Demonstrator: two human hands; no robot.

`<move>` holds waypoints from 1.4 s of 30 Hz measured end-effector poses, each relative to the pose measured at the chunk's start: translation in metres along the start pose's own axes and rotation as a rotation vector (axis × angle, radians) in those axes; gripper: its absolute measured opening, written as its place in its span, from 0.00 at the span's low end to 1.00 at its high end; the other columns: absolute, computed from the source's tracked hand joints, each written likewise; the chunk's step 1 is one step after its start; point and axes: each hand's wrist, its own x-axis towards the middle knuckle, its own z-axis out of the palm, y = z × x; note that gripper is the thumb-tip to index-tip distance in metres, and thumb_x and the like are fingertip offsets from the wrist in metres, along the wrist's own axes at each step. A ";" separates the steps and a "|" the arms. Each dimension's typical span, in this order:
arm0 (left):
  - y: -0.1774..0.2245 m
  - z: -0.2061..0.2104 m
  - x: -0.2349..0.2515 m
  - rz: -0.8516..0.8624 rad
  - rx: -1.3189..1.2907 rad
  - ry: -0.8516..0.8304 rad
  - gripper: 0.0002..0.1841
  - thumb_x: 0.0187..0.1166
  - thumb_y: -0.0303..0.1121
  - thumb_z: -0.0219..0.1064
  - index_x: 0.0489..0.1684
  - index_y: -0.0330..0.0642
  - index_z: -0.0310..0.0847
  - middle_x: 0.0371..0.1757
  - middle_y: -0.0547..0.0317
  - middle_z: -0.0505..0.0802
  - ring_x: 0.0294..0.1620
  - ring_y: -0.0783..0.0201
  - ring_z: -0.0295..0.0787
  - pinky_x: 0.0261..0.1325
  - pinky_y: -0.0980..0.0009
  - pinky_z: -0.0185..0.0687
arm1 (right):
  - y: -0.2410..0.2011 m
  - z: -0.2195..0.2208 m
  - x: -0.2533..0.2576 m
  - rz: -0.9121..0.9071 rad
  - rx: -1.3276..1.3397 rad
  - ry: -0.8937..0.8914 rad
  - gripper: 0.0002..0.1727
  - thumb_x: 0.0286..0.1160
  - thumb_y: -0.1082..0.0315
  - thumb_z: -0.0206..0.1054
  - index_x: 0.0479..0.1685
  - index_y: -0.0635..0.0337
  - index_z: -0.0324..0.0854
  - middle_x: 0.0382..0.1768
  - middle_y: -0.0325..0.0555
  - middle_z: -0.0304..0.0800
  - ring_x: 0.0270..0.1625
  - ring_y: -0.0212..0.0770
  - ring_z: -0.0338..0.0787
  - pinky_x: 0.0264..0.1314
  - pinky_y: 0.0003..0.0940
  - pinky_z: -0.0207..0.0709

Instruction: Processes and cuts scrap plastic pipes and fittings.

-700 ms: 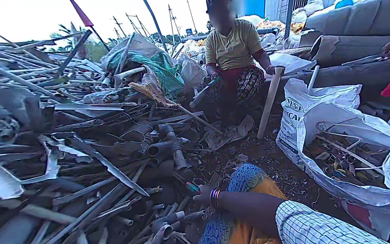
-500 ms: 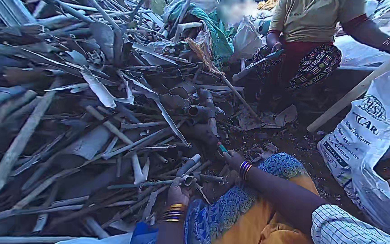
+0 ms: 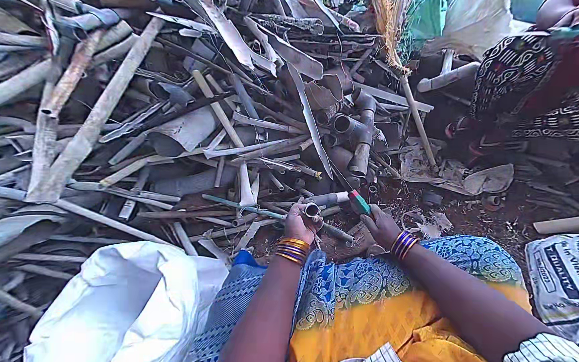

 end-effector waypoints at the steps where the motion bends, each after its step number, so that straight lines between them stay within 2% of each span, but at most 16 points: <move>1: 0.001 0.000 0.001 0.000 -0.011 -0.019 0.15 0.91 0.37 0.38 0.59 0.43 0.69 0.24 0.57 0.79 0.13 0.67 0.74 0.15 0.74 0.72 | 0.001 0.000 0.002 0.006 0.002 -0.024 0.25 0.95 0.60 0.50 0.77 0.74 0.66 0.58 0.70 0.85 0.62 0.62 0.87 0.70 0.55 0.75; 4: 0.002 -0.003 0.006 -0.022 -0.013 -0.101 0.20 0.91 0.39 0.34 0.62 0.43 0.71 0.21 0.58 0.78 0.10 0.68 0.69 0.10 0.77 0.64 | 0.008 -0.003 0.012 0.118 0.076 -0.099 0.22 0.94 0.61 0.53 0.67 0.75 0.72 0.53 0.67 0.83 0.55 0.58 0.86 0.64 0.54 0.74; 7: 0.002 -0.009 0.007 -0.072 0.024 -0.203 0.24 0.91 0.40 0.29 0.60 0.42 0.73 0.18 0.59 0.77 0.08 0.71 0.66 0.08 0.79 0.59 | 0.025 -0.008 0.024 0.278 0.413 0.170 0.18 0.89 0.62 0.60 0.61 0.71 0.75 0.40 0.54 0.81 0.36 0.43 0.84 0.46 0.42 0.79; 9: 0.001 -0.016 0.007 -0.092 0.050 -0.349 0.25 0.87 0.40 0.27 0.55 0.44 0.74 0.17 0.61 0.78 0.08 0.73 0.66 0.09 0.80 0.59 | 0.034 -0.013 0.033 0.371 0.711 0.352 0.21 0.81 0.69 0.67 0.68 0.71 0.74 0.46 0.57 0.86 0.41 0.44 0.88 0.50 0.41 0.83; 11: -0.001 -0.026 0.011 -0.094 0.026 -0.526 0.25 0.80 0.39 0.35 0.62 0.44 0.76 0.17 0.62 0.81 0.09 0.73 0.69 0.11 0.81 0.62 | 0.031 -0.018 0.035 0.411 1.069 0.374 0.16 0.83 0.72 0.65 0.65 0.66 0.72 0.42 0.53 0.83 0.38 0.41 0.85 0.42 0.38 0.81; 13: -0.001 -0.035 0.016 -0.062 0.015 -0.672 0.23 0.72 0.40 0.53 0.64 0.45 0.78 0.20 0.61 0.84 0.11 0.71 0.75 0.13 0.79 0.68 | 0.027 -0.024 0.030 0.410 1.371 0.214 0.06 0.87 0.70 0.58 0.54 0.59 0.73 0.39 0.52 0.85 0.38 0.46 0.88 0.40 0.44 0.86; 15: 0.004 -0.039 0.019 0.006 0.093 -0.739 0.32 0.69 0.43 0.63 0.78 0.48 0.74 0.25 0.60 0.89 0.15 0.71 0.80 0.17 0.78 0.74 | 0.023 -0.028 0.024 0.348 1.432 0.058 0.10 0.90 0.67 0.52 0.55 0.58 0.77 0.40 0.51 0.89 0.38 0.44 0.92 0.35 0.37 0.87; 19: 0.014 -0.031 0.007 0.348 0.546 -0.420 0.26 0.79 0.25 0.40 0.73 0.29 0.74 0.42 0.55 0.95 0.28 0.74 0.87 0.30 0.80 0.80 | 0.019 -0.027 0.024 0.183 1.406 0.108 0.07 0.86 0.78 0.55 0.56 0.60 0.71 0.35 0.46 0.88 0.32 0.39 0.92 0.36 0.30 0.89; 21: 0.009 -0.035 0.016 0.700 0.905 -0.352 0.20 0.79 0.23 0.55 0.66 0.24 0.81 0.55 0.50 0.93 0.47 0.78 0.89 0.54 0.81 0.83 | 0.017 -0.024 0.029 0.188 1.431 0.241 0.11 0.82 0.82 0.58 0.56 0.62 0.70 0.35 0.46 0.86 0.31 0.38 0.91 0.37 0.31 0.89; 23: 0.000 -0.039 0.027 0.975 1.181 -0.284 0.21 0.76 0.34 0.72 0.63 0.29 0.88 0.57 0.41 0.95 0.57 0.60 0.94 0.67 0.63 0.84 | 0.019 -0.020 0.034 0.211 1.443 0.311 0.12 0.81 0.83 0.60 0.58 0.64 0.70 0.36 0.48 0.85 0.31 0.39 0.90 0.37 0.32 0.89; 25: -0.009 -0.031 0.027 1.047 1.289 -0.146 0.18 0.75 0.35 0.75 0.59 0.33 0.92 0.57 0.39 0.96 0.58 0.46 0.95 0.68 0.49 0.84 | 0.019 -0.019 0.036 0.217 1.428 0.314 0.12 0.81 0.83 0.60 0.59 0.65 0.70 0.36 0.48 0.85 0.31 0.39 0.90 0.38 0.32 0.89; 30: -0.006 -0.008 0.023 0.750 1.221 0.098 0.13 0.82 0.34 0.71 0.55 0.35 0.93 0.54 0.45 0.97 0.59 0.56 0.94 0.70 0.56 0.80 | 0.022 -0.022 0.035 0.173 1.413 0.310 0.14 0.77 0.86 0.62 0.57 0.67 0.71 0.36 0.49 0.85 0.33 0.39 0.91 0.42 0.33 0.89; 33: 0.012 -0.002 0.026 0.526 1.352 0.266 0.23 0.94 0.44 0.55 0.50 0.34 0.91 0.48 0.43 0.96 0.53 0.51 0.94 0.65 0.50 0.79 | 0.028 -0.026 0.036 0.159 1.361 0.313 0.17 0.71 0.91 0.62 0.54 0.67 0.71 0.38 0.49 0.84 0.35 0.40 0.90 0.45 0.34 0.90; 35: 0.015 -0.004 0.030 0.484 1.357 0.173 0.25 0.94 0.46 0.54 0.59 0.31 0.87 0.56 0.38 0.94 0.61 0.47 0.91 0.71 0.48 0.76 | 0.033 -0.027 0.036 0.128 1.303 0.281 0.17 0.66 0.93 0.63 0.49 0.66 0.73 0.39 0.49 0.85 0.37 0.39 0.89 0.46 0.34 0.89; 38: 0.000 -0.011 0.036 0.534 1.346 -0.208 0.35 0.85 0.45 0.66 0.84 0.27 0.65 0.76 0.31 0.82 0.79 0.43 0.79 0.83 0.52 0.68 | 0.033 -0.023 0.036 0.071 1.223 0.181 0.16 0.62 0.92 0.63 0.44 0.65 0.74 0.41 0.48 0.88 0.39 0.38 0.90 0.47 0.33 0.88; 42: -0.019 -0.005 0.030 0.569 1.302 -0.370 0.23 0.89 0.39 0.60 0.68 0.26 0.82 0.59 0.36 0.92 0.63 0.52 0.89 0.73 0.57 0.77 | 0.032 -0.018 0.037 0.013 1.313 0.127 0.17 0.60 0.93 0.60 0.41 0.62 0.72 0.44 0.50 0.91 0.41 0.41 0.93 0.47 0.35 0.89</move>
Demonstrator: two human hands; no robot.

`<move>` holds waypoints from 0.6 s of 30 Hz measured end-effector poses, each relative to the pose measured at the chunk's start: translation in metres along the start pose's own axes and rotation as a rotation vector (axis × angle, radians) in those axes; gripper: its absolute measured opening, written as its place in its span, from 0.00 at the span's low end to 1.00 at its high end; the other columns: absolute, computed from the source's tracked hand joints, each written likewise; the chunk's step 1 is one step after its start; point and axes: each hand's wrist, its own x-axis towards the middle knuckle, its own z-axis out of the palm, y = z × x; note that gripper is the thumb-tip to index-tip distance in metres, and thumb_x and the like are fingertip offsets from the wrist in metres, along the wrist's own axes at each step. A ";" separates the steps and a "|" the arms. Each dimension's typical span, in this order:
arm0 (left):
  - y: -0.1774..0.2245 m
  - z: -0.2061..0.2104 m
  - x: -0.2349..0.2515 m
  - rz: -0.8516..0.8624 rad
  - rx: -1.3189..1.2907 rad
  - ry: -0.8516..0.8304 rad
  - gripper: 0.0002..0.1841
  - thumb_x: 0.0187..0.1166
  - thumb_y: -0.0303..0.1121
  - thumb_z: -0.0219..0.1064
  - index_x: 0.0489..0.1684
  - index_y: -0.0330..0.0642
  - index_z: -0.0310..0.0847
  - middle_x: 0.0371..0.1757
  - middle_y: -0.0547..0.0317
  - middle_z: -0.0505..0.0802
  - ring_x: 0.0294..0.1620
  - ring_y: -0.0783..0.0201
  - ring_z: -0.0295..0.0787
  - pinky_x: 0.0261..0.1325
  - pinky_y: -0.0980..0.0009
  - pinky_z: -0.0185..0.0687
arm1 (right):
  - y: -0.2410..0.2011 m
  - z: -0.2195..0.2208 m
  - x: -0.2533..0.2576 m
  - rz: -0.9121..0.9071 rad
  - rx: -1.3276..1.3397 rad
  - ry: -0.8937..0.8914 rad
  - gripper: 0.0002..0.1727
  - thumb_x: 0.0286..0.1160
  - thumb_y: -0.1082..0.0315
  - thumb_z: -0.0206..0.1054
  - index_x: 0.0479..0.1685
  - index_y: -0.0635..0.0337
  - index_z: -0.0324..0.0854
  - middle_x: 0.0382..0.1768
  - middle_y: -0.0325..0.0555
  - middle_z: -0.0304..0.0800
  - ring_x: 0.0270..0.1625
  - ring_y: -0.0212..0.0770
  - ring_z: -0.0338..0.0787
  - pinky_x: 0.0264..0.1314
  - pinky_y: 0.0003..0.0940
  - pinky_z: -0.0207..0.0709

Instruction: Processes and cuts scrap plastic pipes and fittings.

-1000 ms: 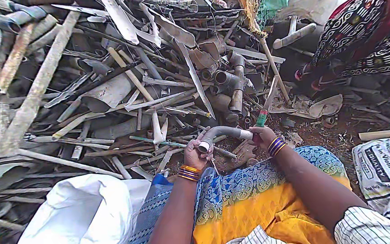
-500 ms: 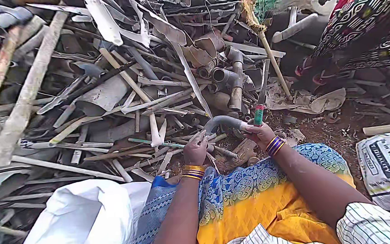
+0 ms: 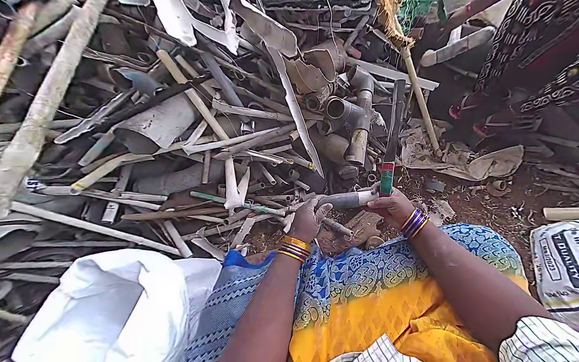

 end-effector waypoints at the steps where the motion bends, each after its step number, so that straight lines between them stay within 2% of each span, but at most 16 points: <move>1: 0.002 0.002 -0.001 -0.016 -0.095 0.054 0.19 0.91 0.34 0.57 0.63 0.27 0.85 0.53 0.41 0.94 0.56 0.61 0.91 0.67 0.63 0.79 | -0.001 0.000 0.000 0.002 0.032 0.004 0.17 0.61 0.93 0.59 0.40 0.61 0.71 0.42 0.50 0.92 0.40 0.41 0.93 0.47 0.36 0.90; 2: 0.004 0.003 0.000 -0.065 -0.170 0.119 0.17 0.93 0.32 0.53 0.58 0.30 0.88 0.47 0.48 0.95 0.48 0.68 0.90 0.61 0.69 0.82 | -0.001 -0.001 -0.001 0.005 0.051 0.013 0.17 0.62 0.93 0.57 0.40 0.60 0.71 0.41 0.48 0.92 0.39 0.40 0.93 0.46 0.36 0.90; 3: 0.005 0.000 0.002 -0.131 -0.189 0.176 0.17 0.93 0.31 0.53 0.57 0.32 0.88 0.47 0.50 0.95 0.47 0.70 0.90 0.60 0.69 0.83 | -0.001 -0.001 -0.001 0.006 0.065 0.020 0.17 0.63 0.92 0.56 0.40 0.59 0.71 0.40 0.47 0.91 0.38 0.41 0.93 0.46 0.36 0.90; 4: 0.006 -0.005 0.006 -0.218 -0.141 0.217 0.15 0.92 0.30 0.56 0.64 0.33 0.85 0.53 0.47 0.95 0.53 0.64 0.91 0.64 0.64 0.81 | -0.002 -0.001 -0.001 0.002 0.075 0.036 0.17 0.64 0.92 0.56 0.41 0.60 0.71 0.38 0.46 0.90 0.37 0.41 0.92 0.46 0.37 0.90; 5: 0.003 -0.011 0.011 -0.322 -0.030 0.248 0.18 0.89 0.30 0.61 0.74 0.36 0.79 0.62 0.44 0.92 0.60 0.56 0.90 0.69 0.58 0.80 | -0.004 -0.001 0.000 -0.001 0.084 0.056 0.17 0.65 0.92 0.56 0.42 0.60 0.71 0.36 0.46 0.89 0.36 0.41 0.92 0.46 0.38 0.91; 6: -0.001 -0.018 0.016 -0.418 0.090 0.250 0.27 0.86 0.32 0.66 0.84 0.37 0.69 0.74 0.39 0.84 0.70 0.47 0.86 0.76 0.51 0.75 | -0.005 -0.001 0.001 -0.001 0.093 0.084 0.16 0.67 0.92 0.56 0.44 0.61 0.71 0.34 0.46 0.87 0.34 0.41 0.91 0.44 0.38 0.91; 7: -0.006 -0.022 0.019 -0.471 0.154 0.246 0.34 0.84 0.35 0.69 0.89 0.36 0.60 0.83 0.34 0.75 0.76 0.40 0.80 0.79 0.46 0.71 | -0.006 -0.001 0.003 0.000 0.096 0.114 0.15 0.71 0.90 0.56 0.46 0.61 0.71 0.32 0.45 0.87 0.32 0.40 0.91 0.41 0.36 0.90; 8: -0.009 -0.024 0.020 -0.474 0.128 0.251 0.35 0.87 0.37 0.66 0.90 0.33 0.57 0.85 0.31 0.70 0.78 0.38 0.77 0.80 0.46 0.70 | -0.008 -0.001 0.004 0.003 0.105 0.148 0.13 0.75 0.88 0.56 0.48 0.61 0.72 0.32 0.45 0.86 0.31 0.39 0.90 0.38 0.34 0.89; 10: -0.003 -0.020 0.017 -0.414 -0.112 0.255 0.26 0.95 0.40 0.51 0.84 0.31 0.66 0.77 0.33 0.81 0.72 0.46 0.84 0.74 0.53 0.77 | -0.012 0.000 0.008 0.018 0.122 0.214 0.10 0.80 0.84 0.57 0.53 0.63 0.72 0.32 0.46 0.86 0.29 0.38 0.90 0.35 0.31 0.87; 11: 0.000 -0.018 0.013 -0.385 -0.240 0.190 0.25 0.97 0.42 0.47 0.81 0.32 0.70 0.72 0.37 0.85 0.67 0.53 0.88 0.69 0.58 0.81 | -0.012 0.002 0.010 0.030 0.124 0.240 0.10 0.81 0.83 0.58 0.55 0.64 0.72 0.32 0.47 0.86 0.29 0.38 0.90 0.34 0.30 0.87; 12: 0.003 -0.015 0.006 -0.349 -0.280 0.098 0.25 0.96 0.42 0.46 0.80 0.32 0.71 0.67 0.41 0.88 0.60 0.60 0.89 0.63 0.63 0.83 | -0.010 0.004 0.010 0.046 0.119 0.255 0.11 0.81 0.83 0.60 0.58 0.65 0.72 0.33 0.48 0.86 0.29 0.38 0.89 0.34 0.30 0.87; 13: 0.004 -0.012 0.001 -0.317 -0.235 -0.002 0.25 0.94 0.40 0.52 0.81 0.32 0.69 0.66 0.41 0.88 0.58 0.60 0.89 0.65 0.62 0.83 | -0.009 0.005 0.009 0.057 0.100 0.253 0.14 0.80 0.82 0.62 0.61 0.66 0.71 0.35 0.49 0.87 0.30 0.39 0.89 0.35 0.31 0.87; 14: 0.010 -0.006 -0.001 -0.315 -0.128 -0.054 0.27 0.90 0.38 0.61 0.82 0.32 0.67 0.63 0.38 0.89 0.57 0.54 0.90 0.65 0.56 0.83 | -0.011 0.004 0.008 0.053 0.068 0.232 0.16 0.80 0.81 0.63 0.64 0.67 0.71 0.38 0.50 0.86 0.32 0.39 0.89 0.37 0.33 0.87; 15: 0.013 0.000 0.001 -0.315 -0.033 -0.057 0.32 0.83 0.36 0.70 0.84 0.31 0.65 0.64 0.31 0.88 0.61 0.43 0.89 0.69 0.46 0.79 | -0.016 0.003 0.009 0.043 0.037 0.201 0.17 0.80 0.80 0.64 0.65 0.68 0.73 0.40 0.51 0.87 0.35 0.40 0.89 0.40 0.35 0.87; 16: 0.012 0.006 0.002 -0.304 0.029 -0.031 0.36 0.79 0.34 0.75 0.85 0.30 0.64 0.66 0.26 0.86 0.66 0.34 0.85 0.73 0.38 0.74 | -0.018 -0.001 0.009 0.051 0.017 0.162 0.16 0.81 0.79 0.63 0.66 0.69 0.74 0.43 0.53 0.87 0.38 0.41 0.89 0.44 0.38 0.87; 18: 0.002 0.003 0.002 -0.230 0.106 0.025 0.37 0.75 0.30 0.76 0.84 0.28 0.64 0.68 0.20 0.83 0.72 0.26 0.80 0.76 0.31 0.67 | -0.016 -0.007 0.008 0.114 -0.015 0.061 0.13 0.86 0.72 0.60 0.62 0.67 0.78 0.41 0.49 0.88 0.40 0.39 0.88 0.47 0.38 0.85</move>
